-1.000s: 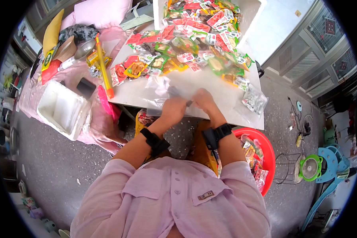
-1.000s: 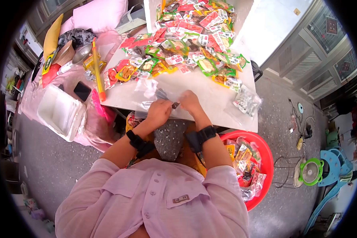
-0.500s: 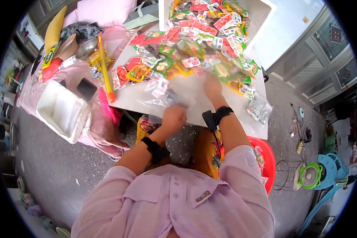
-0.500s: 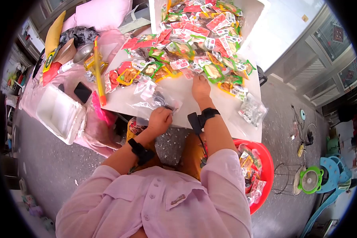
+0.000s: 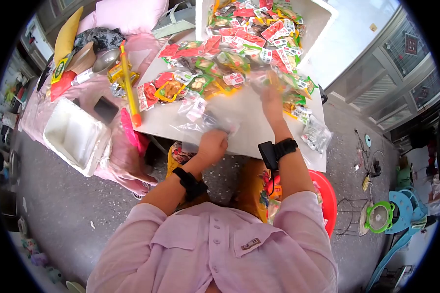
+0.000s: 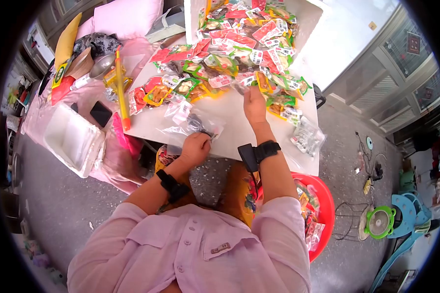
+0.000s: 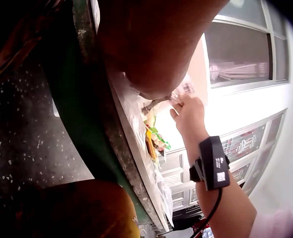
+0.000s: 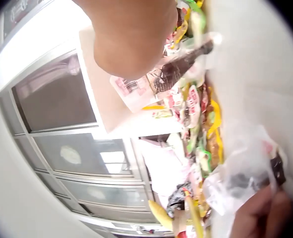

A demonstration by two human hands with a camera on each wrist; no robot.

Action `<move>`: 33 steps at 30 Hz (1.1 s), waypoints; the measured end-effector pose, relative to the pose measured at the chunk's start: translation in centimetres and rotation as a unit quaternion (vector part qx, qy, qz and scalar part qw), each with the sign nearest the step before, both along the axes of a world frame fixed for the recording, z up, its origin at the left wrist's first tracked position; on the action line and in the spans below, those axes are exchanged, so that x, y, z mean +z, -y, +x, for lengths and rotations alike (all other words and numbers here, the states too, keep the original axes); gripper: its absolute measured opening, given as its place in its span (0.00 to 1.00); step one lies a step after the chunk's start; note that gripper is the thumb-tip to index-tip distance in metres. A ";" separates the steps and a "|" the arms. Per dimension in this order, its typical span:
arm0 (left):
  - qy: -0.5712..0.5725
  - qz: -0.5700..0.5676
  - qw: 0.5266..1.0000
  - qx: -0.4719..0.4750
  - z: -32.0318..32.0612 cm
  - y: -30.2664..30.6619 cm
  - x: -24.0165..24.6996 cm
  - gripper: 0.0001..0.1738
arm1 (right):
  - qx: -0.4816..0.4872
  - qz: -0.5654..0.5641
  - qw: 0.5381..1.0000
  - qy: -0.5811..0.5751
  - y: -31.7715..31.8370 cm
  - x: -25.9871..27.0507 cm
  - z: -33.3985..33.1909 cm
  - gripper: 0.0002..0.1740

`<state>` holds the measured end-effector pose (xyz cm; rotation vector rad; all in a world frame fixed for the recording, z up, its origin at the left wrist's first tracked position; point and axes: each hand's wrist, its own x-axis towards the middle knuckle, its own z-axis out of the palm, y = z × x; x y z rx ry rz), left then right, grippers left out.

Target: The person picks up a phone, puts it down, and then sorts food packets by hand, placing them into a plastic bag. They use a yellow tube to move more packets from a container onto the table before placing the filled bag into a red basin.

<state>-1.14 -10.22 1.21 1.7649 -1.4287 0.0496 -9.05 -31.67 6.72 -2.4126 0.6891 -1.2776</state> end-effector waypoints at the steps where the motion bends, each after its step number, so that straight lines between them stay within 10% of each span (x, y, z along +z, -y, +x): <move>1: -0.004 0.013 1.000 -0.001 0.0 -0.1 0.2 0.04 | -0.003 0.028 0.999 0.043 -0.7 1.6 -0.6 0.04; 3: -0.016 0.035 0.999 -0.014 -0.1 -0.4 1.0 0.06 | 0.010 0.047 0.993 0.109 -0.5 2.5 -1.5 0.05; 6: -0.032 -0.020 0.999 0.003 -0.7 -0.6 2.4 0.10 | 0.135 0.451 0.861 0.192 -2.8 4.8 -3.3 0.05; 10: -0.254 -0.065 0.965 -0.016 -2.2 -0.5 3.9 0.12 | 0.149 0.497 0.851 0.075 -5.7 5.9 -5.2 0.05; 13: -0.547 0.026 0.815 -0.190 -3.0 0.4 3.7 0.12 | 0.186 0.510 0.839 0.026 -8.0 5.0 -6.0 0.05; 21: -0.759 0.057 0.609 -0.224 -5.1 -0.3 2.2 0.15 | 0.143 0.617 0.765 0.115 -11.6 0.1 -13.6 0.15; 25: -0.768 0.012 0.593 -0.241 -5.8 -0.2 3.1 0.13 | 0.276 0.691 0.631 0.220 -15.1 -2.9 -15.7 0.13; 28: -0.763 -0.006 0.597 -0.249 -7.1 -0.2 3.7 0.12 | 0.213 0.683 0.656 0.240 -17.0 -3.1 -14.6 0.09; 31: -0.630 0.119 0.751 -0.155 -6.0 -0.5 3.2 0.14 | 0.150 0.636 0.714 0.252 -16.9 -3.5 -14.3 0.09; 33: -0.333 0.045 0.941 -0.033 -5.2 -1.0 3.1 0.15 | 0.104 0.603 0.747 0.260 -16.1 -4.0 -14.8 0.09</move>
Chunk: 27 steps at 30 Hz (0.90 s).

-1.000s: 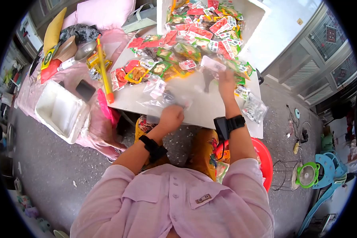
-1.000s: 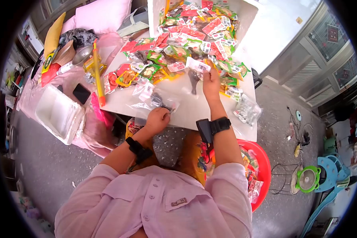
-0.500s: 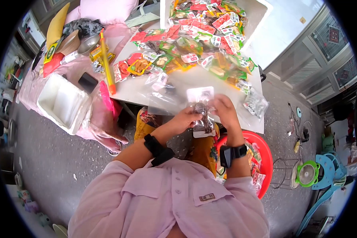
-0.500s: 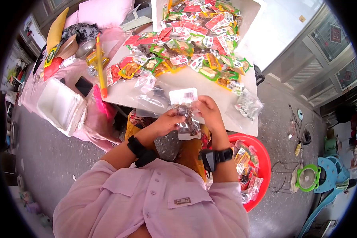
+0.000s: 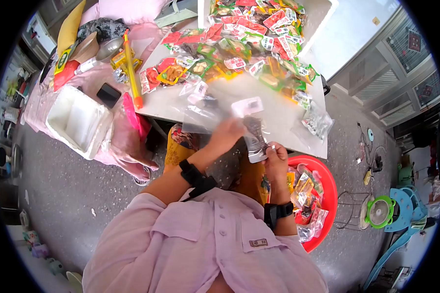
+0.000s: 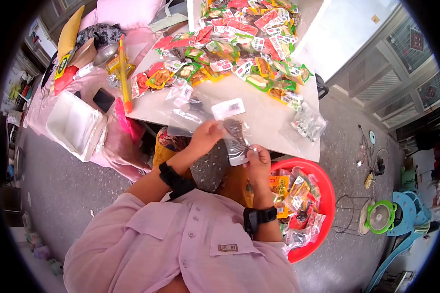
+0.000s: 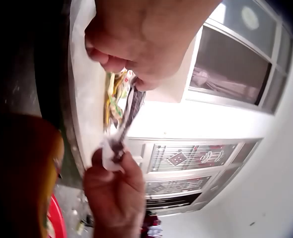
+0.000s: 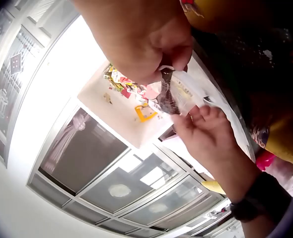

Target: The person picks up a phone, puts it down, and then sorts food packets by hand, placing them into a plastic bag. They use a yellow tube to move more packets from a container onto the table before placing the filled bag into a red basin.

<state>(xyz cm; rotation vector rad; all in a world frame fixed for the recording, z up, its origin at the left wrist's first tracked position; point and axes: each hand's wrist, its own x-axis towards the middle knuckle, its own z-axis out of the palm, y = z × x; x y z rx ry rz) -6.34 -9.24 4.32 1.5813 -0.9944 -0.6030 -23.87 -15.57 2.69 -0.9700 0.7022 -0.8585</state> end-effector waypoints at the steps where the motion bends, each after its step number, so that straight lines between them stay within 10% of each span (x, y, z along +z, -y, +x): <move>1: 0.177 -0.024 0.982 0.066 0.5 -0.3 0.0 0.16 | -0.025 -0.015 0.999 -0.013 0.3 0.0 -0.2 0.09; 8: 0.348 0.171 0.920 0.046 2.7 -0.4 0.1 0.10 | -0.037 -0.044 0.992 -0.116 0.8 -0.1 -1.1 0.10; 27: 0.375 0.040 0.923 0.075 2.0 -0.6 0.3 0.03 | 0.269 -0.006 0.940 -0.211 7.8 0.6 6.8 0.10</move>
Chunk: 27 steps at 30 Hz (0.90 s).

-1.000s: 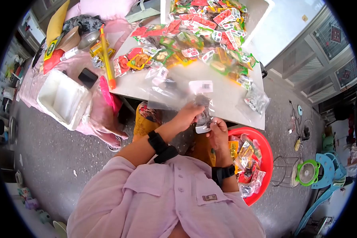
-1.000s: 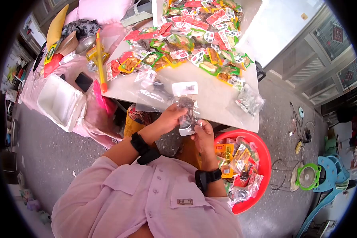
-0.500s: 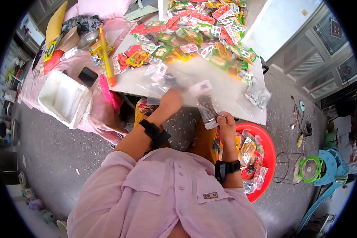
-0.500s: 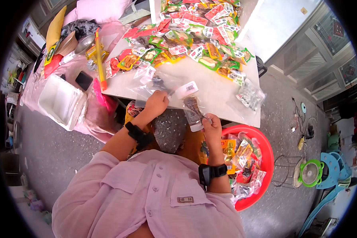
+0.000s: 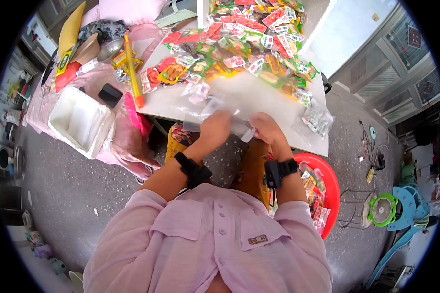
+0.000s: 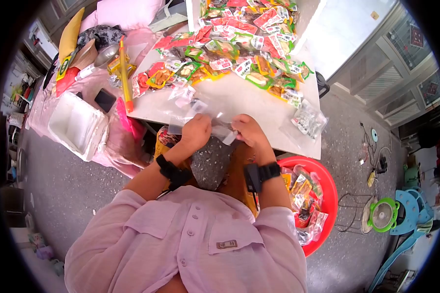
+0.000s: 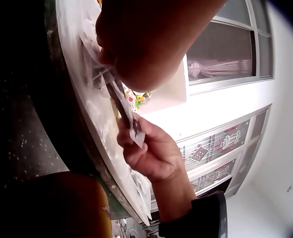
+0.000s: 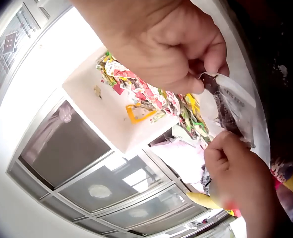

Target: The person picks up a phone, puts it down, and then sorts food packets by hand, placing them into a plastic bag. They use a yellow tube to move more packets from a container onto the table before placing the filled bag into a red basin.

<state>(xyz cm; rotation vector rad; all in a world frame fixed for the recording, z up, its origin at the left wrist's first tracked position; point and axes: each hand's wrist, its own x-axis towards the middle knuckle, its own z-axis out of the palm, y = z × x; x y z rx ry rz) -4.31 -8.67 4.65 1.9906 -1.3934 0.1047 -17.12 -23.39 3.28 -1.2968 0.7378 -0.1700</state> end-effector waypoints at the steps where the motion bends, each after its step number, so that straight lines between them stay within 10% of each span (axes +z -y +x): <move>1: 0.009 0.009 1.000 0.002 0.1 0.0 -0.3 0.03 | 0.023 0.007 1.000 -0.001 0.1 -0.4 1.0 0.10; 21: -0.047 -0.020 0.997 -0.061 2.5 0.0 0.6 0.05 | -0.024 -0.149 0.988 0.019 -2.9 -0.9 5.7 0.07; 27: 0.066 0.016 0.997 -0.029 8.7 7.7 1.6 0.15 | -0.194 -0.519 0.830 0.062 -0.1 -3.3 4.2 0.08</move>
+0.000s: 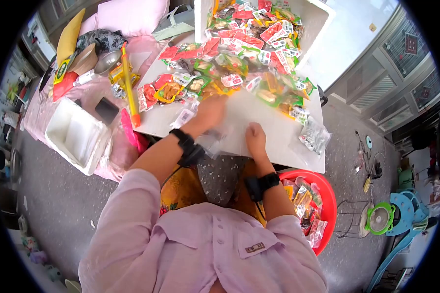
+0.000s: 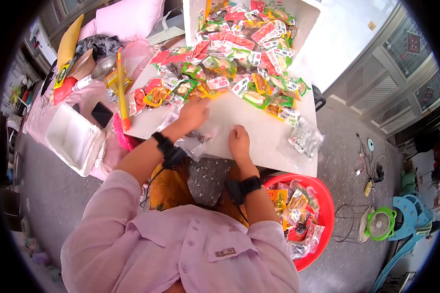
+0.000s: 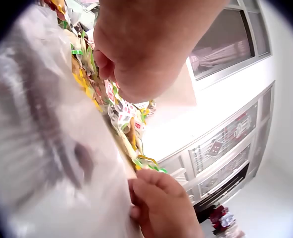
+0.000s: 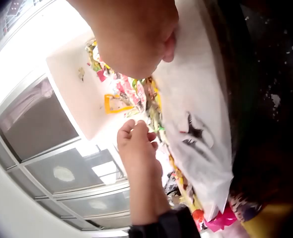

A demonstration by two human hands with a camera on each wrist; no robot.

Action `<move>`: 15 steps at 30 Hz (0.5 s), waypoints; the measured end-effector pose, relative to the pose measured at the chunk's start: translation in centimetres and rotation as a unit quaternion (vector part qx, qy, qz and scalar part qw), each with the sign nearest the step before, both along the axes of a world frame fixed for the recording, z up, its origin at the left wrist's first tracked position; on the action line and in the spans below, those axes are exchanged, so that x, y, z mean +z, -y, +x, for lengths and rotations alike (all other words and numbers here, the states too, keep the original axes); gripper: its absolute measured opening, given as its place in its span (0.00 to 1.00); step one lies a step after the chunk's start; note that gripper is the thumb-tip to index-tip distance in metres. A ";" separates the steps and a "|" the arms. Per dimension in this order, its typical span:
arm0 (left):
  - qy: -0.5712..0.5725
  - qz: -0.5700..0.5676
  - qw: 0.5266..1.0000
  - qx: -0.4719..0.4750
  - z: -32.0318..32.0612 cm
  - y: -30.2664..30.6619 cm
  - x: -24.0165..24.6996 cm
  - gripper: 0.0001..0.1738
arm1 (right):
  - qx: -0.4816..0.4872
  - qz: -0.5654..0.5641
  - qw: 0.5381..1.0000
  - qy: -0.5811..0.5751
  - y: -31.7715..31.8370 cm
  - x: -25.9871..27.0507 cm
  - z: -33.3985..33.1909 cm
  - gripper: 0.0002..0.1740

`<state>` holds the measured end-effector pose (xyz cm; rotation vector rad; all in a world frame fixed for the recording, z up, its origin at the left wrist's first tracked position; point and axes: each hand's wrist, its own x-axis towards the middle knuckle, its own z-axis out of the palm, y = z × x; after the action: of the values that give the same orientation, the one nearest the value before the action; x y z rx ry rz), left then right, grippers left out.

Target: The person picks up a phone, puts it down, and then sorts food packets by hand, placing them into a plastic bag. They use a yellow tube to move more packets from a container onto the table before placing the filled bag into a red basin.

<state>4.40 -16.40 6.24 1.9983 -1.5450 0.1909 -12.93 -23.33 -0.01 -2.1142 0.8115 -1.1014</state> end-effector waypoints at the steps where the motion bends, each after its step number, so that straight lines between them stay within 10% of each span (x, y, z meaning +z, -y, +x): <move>1: 0.003 0.019 1.000 0.006 0.7 1.5 0.1 0.17 | -0.014 -0.026 1.000 0.006 0.3 -0.5 -0.2 0.08; 5: -0.045 0.135 0.989 0.034 2.8 6.2 0.3 0.21 | -0.025 0.030 0.998 0.047 0.0 -0.3 -0.6 0.08; 15: -0.109 -0.047 0.991 0.060 4.9 8.5 -1.0 0.07 | -0.011 0.083 0.994 0.070 0.2 -1.1 -0.6 0.07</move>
<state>9.34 -24.88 5.19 1.9684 -1.2589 0.0871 -13.50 -23.53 -1.12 -1.8725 0.8305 -1.1390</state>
